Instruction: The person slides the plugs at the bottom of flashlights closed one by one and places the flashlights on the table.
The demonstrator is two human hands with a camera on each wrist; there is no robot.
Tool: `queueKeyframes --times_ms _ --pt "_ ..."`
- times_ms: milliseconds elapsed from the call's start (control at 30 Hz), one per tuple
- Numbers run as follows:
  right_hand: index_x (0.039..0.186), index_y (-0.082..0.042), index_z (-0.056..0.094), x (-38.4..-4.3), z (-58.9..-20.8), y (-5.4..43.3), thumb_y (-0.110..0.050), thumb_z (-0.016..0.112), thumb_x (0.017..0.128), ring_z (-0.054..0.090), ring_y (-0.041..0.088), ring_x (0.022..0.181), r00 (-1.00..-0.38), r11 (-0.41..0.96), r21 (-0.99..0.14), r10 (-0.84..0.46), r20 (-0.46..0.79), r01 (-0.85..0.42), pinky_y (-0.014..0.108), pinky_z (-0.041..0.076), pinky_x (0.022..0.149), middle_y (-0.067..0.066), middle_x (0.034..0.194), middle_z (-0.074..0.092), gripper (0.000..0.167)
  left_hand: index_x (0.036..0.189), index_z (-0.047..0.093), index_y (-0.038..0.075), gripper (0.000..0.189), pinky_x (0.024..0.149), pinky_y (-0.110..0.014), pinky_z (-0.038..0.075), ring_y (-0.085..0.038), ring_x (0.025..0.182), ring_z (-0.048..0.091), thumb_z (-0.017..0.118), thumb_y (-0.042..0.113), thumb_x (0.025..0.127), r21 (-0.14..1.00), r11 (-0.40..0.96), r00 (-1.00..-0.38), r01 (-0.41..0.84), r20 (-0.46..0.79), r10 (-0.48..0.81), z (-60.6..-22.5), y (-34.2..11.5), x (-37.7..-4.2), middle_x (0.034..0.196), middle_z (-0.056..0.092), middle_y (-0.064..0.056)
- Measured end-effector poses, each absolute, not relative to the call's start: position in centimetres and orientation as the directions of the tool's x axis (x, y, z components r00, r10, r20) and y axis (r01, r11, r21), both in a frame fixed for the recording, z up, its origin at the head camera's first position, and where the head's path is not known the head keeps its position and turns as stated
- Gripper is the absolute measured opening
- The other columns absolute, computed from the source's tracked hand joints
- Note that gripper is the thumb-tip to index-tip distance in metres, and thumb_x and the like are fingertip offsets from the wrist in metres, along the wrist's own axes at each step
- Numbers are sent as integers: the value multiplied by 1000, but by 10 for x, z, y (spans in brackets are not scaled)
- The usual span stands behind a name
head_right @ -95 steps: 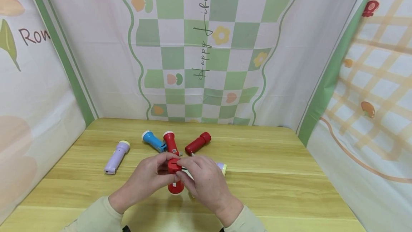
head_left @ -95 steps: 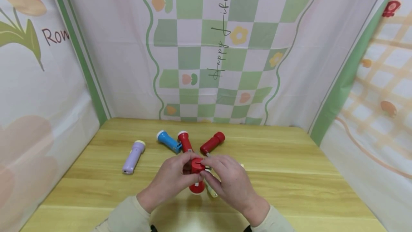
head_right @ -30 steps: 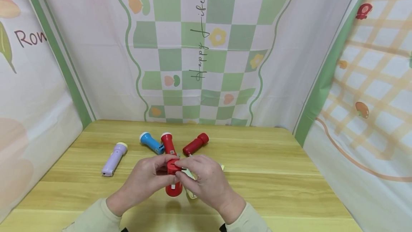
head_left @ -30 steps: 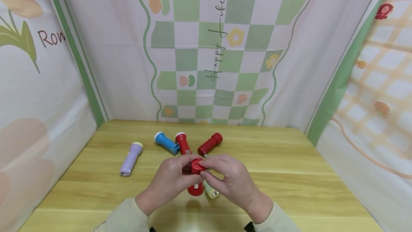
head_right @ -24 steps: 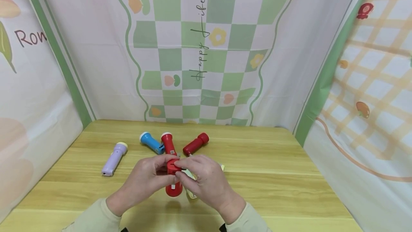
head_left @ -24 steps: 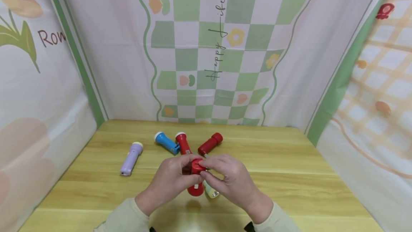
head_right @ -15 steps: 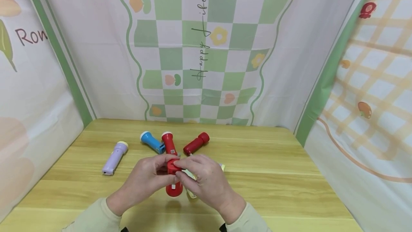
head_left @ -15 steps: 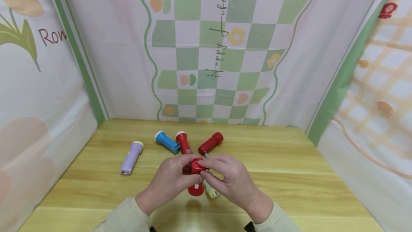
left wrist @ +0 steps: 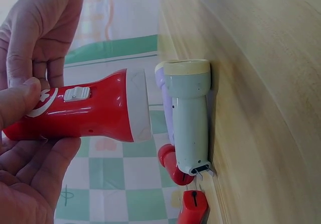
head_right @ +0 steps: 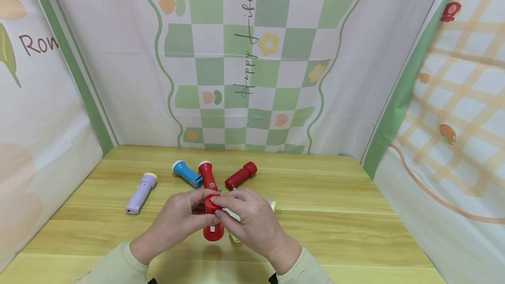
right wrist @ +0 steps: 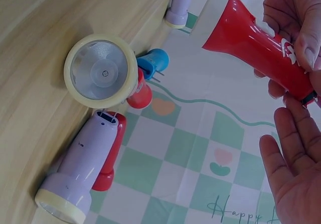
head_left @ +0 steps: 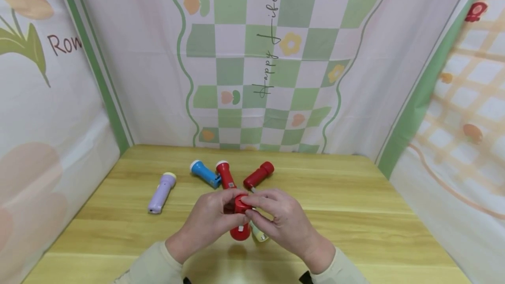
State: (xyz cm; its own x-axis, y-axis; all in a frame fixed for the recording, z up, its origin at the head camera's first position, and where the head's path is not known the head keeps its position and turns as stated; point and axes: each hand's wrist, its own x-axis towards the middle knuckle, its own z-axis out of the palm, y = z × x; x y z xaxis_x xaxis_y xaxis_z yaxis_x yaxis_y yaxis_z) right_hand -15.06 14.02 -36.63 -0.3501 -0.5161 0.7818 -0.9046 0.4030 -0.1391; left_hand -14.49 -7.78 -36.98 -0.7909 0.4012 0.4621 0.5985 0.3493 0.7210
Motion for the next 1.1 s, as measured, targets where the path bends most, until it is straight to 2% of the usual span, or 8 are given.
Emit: queueKeyframes --times_ms 1100 --pt "122 -18 78 -150 -369 140 -23 76 97 66 12 93 -354 410 -116 -570 741 -904 22 57 81 -2 106 73 26 121 74 14 36 76 -20 60 0 83 70 86 16 87 729 368 -807 577 436 399 -372 -80 -142 103 78 7"
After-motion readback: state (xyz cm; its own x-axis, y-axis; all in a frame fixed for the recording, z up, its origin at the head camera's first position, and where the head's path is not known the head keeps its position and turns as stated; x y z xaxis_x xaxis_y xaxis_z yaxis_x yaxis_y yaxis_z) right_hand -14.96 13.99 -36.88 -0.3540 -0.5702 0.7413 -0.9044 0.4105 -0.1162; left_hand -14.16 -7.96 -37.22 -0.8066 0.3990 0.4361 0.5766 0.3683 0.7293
